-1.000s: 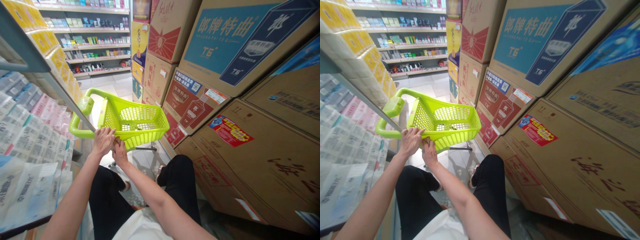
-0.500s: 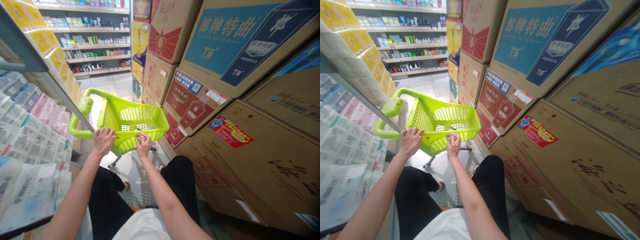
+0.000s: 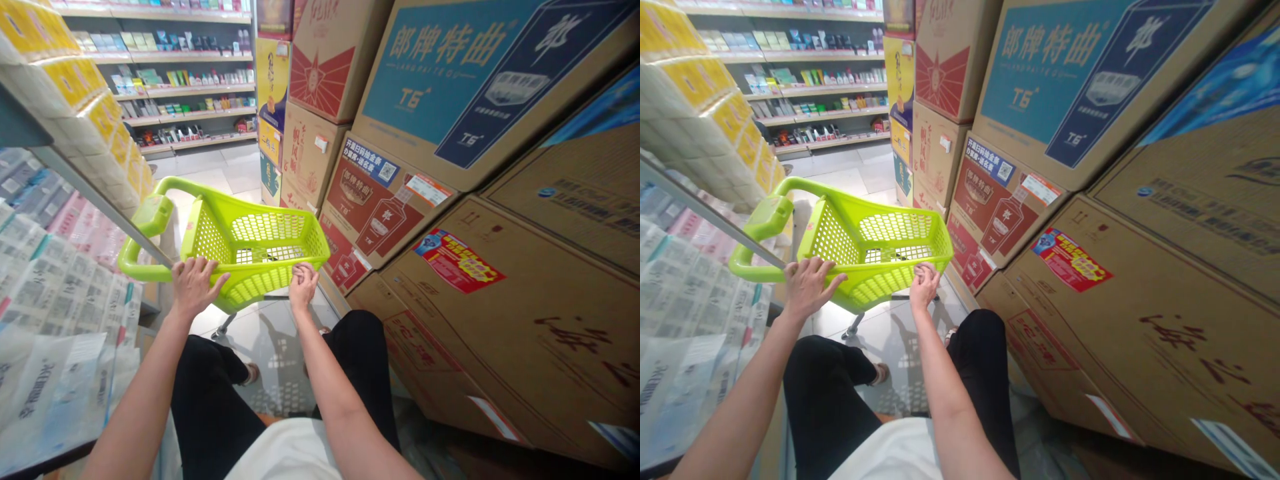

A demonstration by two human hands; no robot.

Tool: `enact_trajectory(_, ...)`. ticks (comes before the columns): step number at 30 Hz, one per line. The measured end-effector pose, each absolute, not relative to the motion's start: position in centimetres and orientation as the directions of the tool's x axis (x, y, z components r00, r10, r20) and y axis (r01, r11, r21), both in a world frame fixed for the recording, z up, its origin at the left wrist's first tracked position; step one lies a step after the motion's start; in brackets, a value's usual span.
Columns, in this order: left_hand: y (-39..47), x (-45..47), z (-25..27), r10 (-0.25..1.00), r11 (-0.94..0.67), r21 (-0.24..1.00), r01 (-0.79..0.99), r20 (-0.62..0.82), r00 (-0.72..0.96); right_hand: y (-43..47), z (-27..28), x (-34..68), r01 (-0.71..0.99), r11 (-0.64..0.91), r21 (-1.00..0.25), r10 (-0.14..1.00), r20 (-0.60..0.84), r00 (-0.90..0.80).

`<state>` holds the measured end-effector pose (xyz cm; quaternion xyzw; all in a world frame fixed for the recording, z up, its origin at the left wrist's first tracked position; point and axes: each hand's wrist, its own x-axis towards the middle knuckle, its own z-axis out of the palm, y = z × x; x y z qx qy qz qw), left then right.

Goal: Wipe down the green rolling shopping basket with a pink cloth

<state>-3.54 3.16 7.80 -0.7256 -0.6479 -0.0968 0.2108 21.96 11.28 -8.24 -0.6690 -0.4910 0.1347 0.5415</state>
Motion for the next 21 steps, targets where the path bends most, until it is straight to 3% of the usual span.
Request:
enact_trajectory(3,3.4,-3.9,7.6,0.894,-0.061,-0.181,0.982,0.428,0.134,11.7,-8.2,21.8,0.453,-0.031,-0.891,0.774,0.265,0.574)
enact_trajectory(8,3.7,-4.2,7.5,0.892,-0.057,-0.125,0.991,0.440,0.107,10.7,-8.4,18.6,0.522,0.168,-0.836,0.906,0.340,0.253)
enact_trajectory(10,3.6,-4.2,7.7,0.898,-0.050,-0.112,0.992,0.429,0.094,10.6,-8.8,18.3,0.506,0.185,-0.843,0.923,0.326,0.206)
enact_trajectory(14,3.1,-4.3,8.1,0.912,-0.023,-0.116,0.993,0.404,0.069,11.3,-9.7,19.8,0.431,-0.102,-0.897,0.905,0.097,0.415)
enact_trajectory(16,3.1,-4.2,8.2,0.912,0.002,-0.115,0.993,0.407,0.045,11.5,-10.0,20.4,0.418,-0.151,-0.896,0.892,0.059,0.448)
enact_trajectory(21,4.5,-0.2,8.1,0.917,0.075,-0.064,0.995,0.397,-0.044,10.8,-9.8,18.3,0.451,0.031,-0.892,0.938,0.182,0.295)
